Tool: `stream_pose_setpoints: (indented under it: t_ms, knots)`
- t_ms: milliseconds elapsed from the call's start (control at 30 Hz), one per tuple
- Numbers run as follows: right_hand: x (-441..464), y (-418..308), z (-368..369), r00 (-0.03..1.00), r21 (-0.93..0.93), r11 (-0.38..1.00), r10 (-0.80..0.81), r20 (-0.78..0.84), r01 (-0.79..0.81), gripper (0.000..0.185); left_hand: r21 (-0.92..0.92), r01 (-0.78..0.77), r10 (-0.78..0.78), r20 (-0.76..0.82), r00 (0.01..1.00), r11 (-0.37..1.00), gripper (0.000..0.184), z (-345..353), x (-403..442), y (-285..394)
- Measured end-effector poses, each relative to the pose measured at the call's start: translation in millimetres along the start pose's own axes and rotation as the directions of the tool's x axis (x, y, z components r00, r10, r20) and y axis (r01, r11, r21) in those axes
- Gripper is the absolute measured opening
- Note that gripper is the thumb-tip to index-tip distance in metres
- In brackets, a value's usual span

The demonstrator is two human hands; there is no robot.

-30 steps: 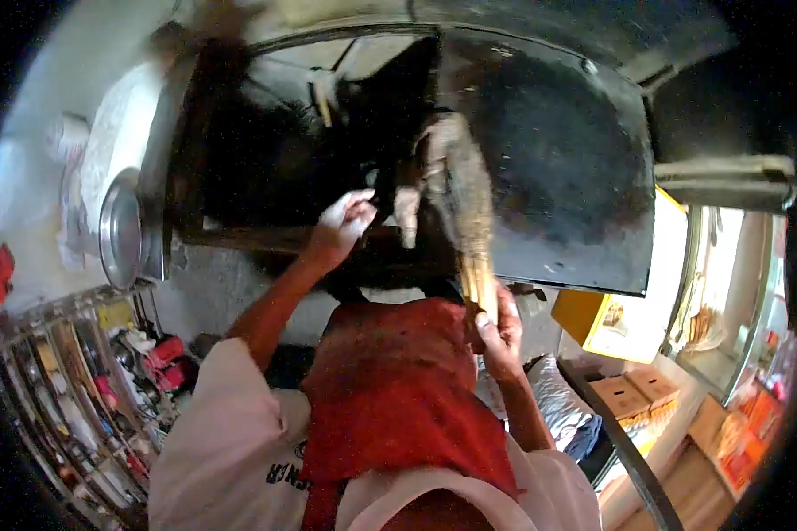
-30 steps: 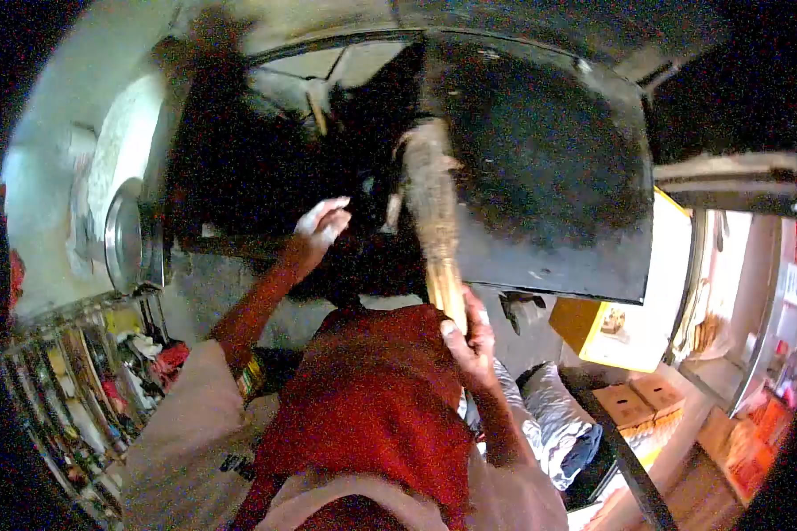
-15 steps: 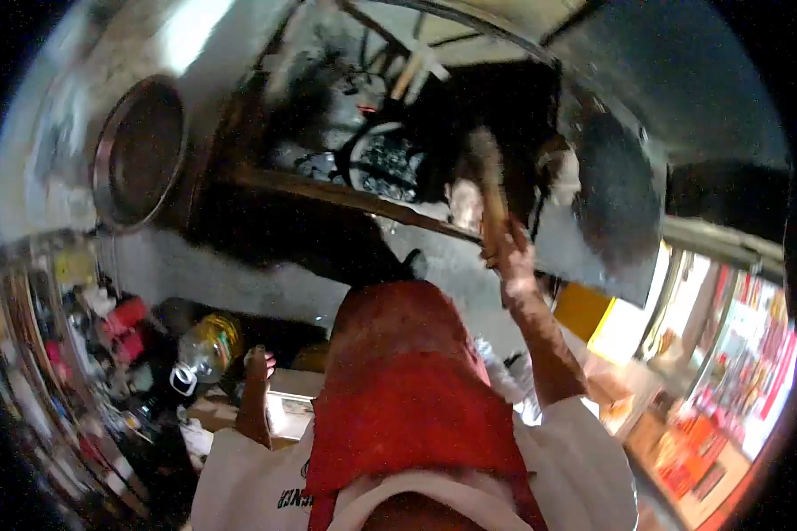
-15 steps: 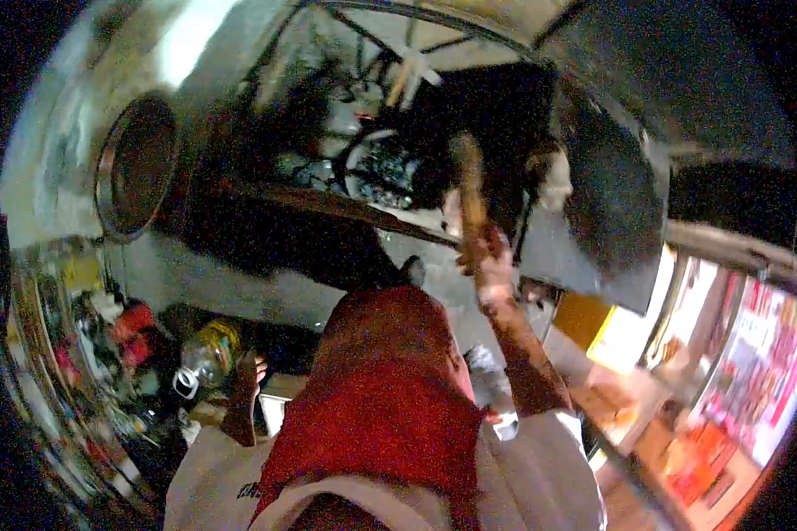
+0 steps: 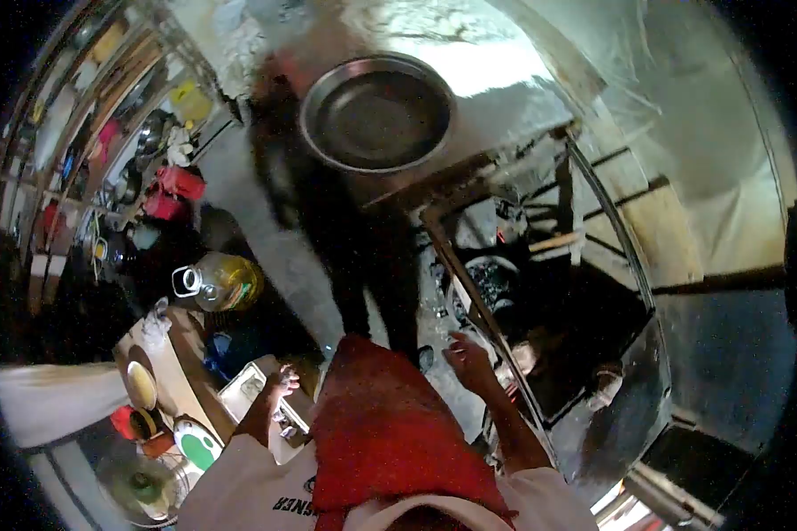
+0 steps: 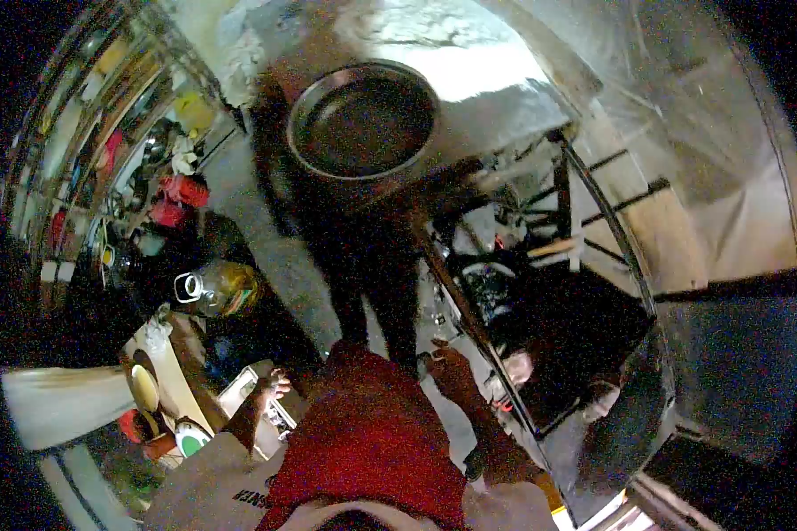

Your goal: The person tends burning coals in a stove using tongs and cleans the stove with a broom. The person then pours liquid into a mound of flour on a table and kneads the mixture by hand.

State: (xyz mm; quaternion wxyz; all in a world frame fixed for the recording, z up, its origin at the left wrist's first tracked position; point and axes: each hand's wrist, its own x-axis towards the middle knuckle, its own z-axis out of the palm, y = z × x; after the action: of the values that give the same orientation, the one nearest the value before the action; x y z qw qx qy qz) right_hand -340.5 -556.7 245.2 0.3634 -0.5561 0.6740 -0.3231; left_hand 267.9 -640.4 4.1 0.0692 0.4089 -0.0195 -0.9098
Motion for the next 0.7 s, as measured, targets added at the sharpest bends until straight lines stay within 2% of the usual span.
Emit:
stream_pose_setpoints:
  t_ms: [33,67,100,167,200,233,267,300,333,367,400,433,500,533,600,633,667,700]
  knots:
    - [20,-33,-1,0.984,0.118,0.980,0.152,0.094,-0.162,0.025,-0.091,0.011,0.003,0.161,0.987,0.996,0.033,-15,3,0]
    - [40,-65,-3,0.936,0.206,0.920,0.298,0.186,-0.334,0.019,0.186,-0.039,0.069,-0.159,0.985,0.982,0.033,11,-2,7]
    - [55,-72,3,0.939,0.194,0.927,0.285,0.194,-0.321,0.019,0.200,-0.055,0.100,-0.228,0.969,0.978,0.033,16,-10,20]
    - [89,-84,16,0.976,-0.079,0.986,0.157,0.148,-0.147,0.021,0.234,-0.078,0.161,-0.361,0.918,0.969,0.033,29,-28,46]
    - [104,-81,25,0.985,-0.087,0.992,0.107,0.134,-0.096,0.024,0.442,-0.244,0.323,-0.112,0.940,0.863,0.033,18,-32,54]
    - [119,-79,33,0.991,-0.096,0.994,0.057,0.118,-0.046,0.028,0.284,-0.339,0.334,0.067,0.940,0.897,0.032,5,-35,65]
    - [134,-76,42,0.995,-0.108,0.994,0.006,0.103,0.005,0.032,0.102,-0.366,0.334,0.243,0.911,0.925,0.032,-14,-36,75]
    - [148,-93,51,0.988,-0.016,0.991,0.134,0.078,-0.133,0.032,-0.393,-0.158,0.303,0.340,0.890,0.906,0.030,-18,-41,87]
    - [164,-113,60,0.985,0.090,0.982,0.160,0.066,-0.166,0.032,-0.399,-0.190,0.249,0.099,0.964,0.897,0.026,-27,-60,100]
    - [181,-130,70,0.982,0.190,0.963,0.182,0.050,-0.189,0.032,-0.394,-0.222,0.180,-0.140,0.974,0.892,0.023,-14,-84,130]
    - [198,-141,84,0.984,0.343,0.923,0.176,0.029,-0.175,0.030,-0.258,-0.292,0.231,-0.242,0.942,0.921,0.022,-12,-99,157]
    - [222,-190,87,0.957,0.341,0.898,0.290,0.014,-0.277,0.028,-0.113,-0.341,0.287,-0.335,0.898,0.933,0.021,-11,-113,180]
    - [265,-237,100,0.990,0.388,0.919,0.112,-0.091,-0.068,0.024,0.074,-0.321,0.294,-0.626,0.722,0.944,0.019,0,-134,237]
    - [284,-270,95,0.992,0.311,0.950,0.071,-0.108,-0.034,0.023,0.061,-0.317,0.282,-0.637,0.717,0.946,0.019,-5,-141,257]
    - [321,-340,79,0.980,0.207,0.972,-0.074,-0.184,0.112,0.023,0.128,-0.415,0.407,-0.581,0.705,0.901,0.017,-20,-153,307]
    - [333,-370,68,0.957,0.171,0.962,-0.170,-0.235,0.213,0.025,0.050,-0.485,0.455,-0.444,0.772,0.873,0.018,-23,-156,326]
    - [345,-400,55,0.910,0.039,0.943,-0.309,-0.275,0.331,0.025,-0.049,-0.526,0.491,-0.294,0.820,0.849,0.018,-26,-158,344]
    - [356,-429,39,0.843,-0.099,0.892,-0.449,-0.296,0.440,0.025,0.021,-0.534,0.500,-0.382,0.777,0.845,0.019,-18,-152,354]
